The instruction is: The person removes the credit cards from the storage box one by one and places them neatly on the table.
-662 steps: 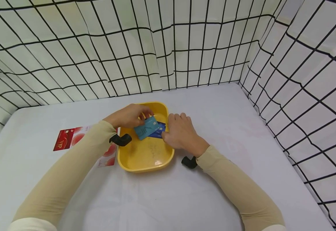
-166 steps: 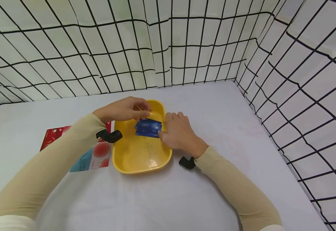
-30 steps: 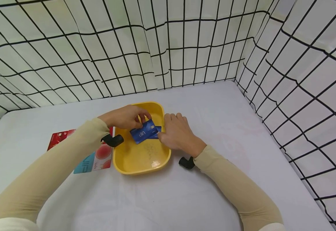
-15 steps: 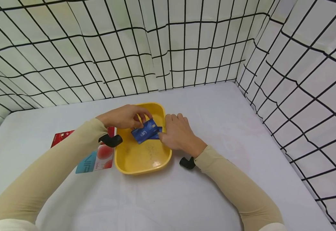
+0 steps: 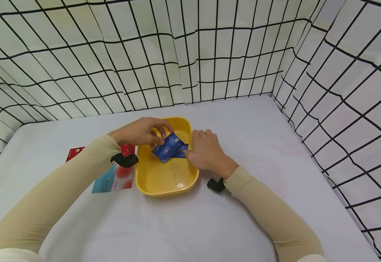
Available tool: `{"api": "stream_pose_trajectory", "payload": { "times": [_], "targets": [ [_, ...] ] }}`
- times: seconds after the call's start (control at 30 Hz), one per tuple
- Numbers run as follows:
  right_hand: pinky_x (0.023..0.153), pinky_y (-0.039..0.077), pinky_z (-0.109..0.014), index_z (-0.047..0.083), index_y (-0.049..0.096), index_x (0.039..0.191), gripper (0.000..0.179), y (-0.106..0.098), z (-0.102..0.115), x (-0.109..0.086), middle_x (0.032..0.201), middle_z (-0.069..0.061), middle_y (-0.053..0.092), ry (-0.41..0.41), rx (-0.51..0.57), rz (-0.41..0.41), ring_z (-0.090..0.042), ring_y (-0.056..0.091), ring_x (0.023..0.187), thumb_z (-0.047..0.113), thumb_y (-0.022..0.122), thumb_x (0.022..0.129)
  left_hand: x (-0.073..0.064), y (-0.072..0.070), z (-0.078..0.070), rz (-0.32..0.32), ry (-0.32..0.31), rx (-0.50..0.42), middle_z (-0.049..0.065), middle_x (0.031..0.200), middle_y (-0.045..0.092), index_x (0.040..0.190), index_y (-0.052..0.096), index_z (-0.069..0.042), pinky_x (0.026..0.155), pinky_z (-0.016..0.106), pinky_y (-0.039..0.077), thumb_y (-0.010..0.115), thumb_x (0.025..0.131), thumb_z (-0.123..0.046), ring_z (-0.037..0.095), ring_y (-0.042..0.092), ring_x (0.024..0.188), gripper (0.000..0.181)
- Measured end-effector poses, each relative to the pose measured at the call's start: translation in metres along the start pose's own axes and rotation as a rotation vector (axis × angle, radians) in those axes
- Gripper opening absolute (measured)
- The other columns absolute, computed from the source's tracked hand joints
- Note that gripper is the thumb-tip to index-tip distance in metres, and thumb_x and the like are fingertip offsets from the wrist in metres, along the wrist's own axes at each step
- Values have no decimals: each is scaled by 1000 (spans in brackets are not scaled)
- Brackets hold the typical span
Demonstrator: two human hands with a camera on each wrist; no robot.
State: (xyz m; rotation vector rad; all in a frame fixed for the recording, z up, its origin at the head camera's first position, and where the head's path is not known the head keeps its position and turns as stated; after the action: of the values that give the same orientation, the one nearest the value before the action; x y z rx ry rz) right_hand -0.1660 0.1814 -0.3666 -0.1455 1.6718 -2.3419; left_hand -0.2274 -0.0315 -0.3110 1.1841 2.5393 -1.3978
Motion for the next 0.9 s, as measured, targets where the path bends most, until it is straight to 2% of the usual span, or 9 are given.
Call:
{"api": "stream_pose_trajectory", "payload": {
  "times": [0.37,0.6,0.9],
  "targets": [
    [81,30,-40,7,49,109,34,0,1,0,94,-10,50,8,7,7,-29,41,95,35,54,91,-13,-3,1,-62,4,-82,9,120,65,136,60,-24,81,34,66,66,99,-8,25,74,96,41],
    [81,29,-39,7,48,108,33,1,2,-1,94,-10,50,7,-2,4,-29,41,94,35,53,91,-19,-3,6,-96,12,-124,10,123,64,135,59,-22,80,34,66,67,99,-9,26,73,99,40],
    [81,30,-40,6,49,110,34,0,4,-2,95,-10,51,18,0,11,-29,41,96,34,54,90,-31,-3,5,-129,2,-188,11,130,61,136,58,-22,82,36,66,67,99,-12,29,72,105,40]
  ]
}}
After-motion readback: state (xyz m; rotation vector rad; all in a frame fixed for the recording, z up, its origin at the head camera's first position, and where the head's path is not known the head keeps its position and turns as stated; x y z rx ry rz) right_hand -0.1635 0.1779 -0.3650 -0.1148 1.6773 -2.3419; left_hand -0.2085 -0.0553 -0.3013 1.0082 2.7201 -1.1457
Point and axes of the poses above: each hand's wrist, its own x-axis towards the middle knuckle, its own y-axis out of the palm, z = x × y, the point moved 2 cm from there along x, towards the middle knuckle
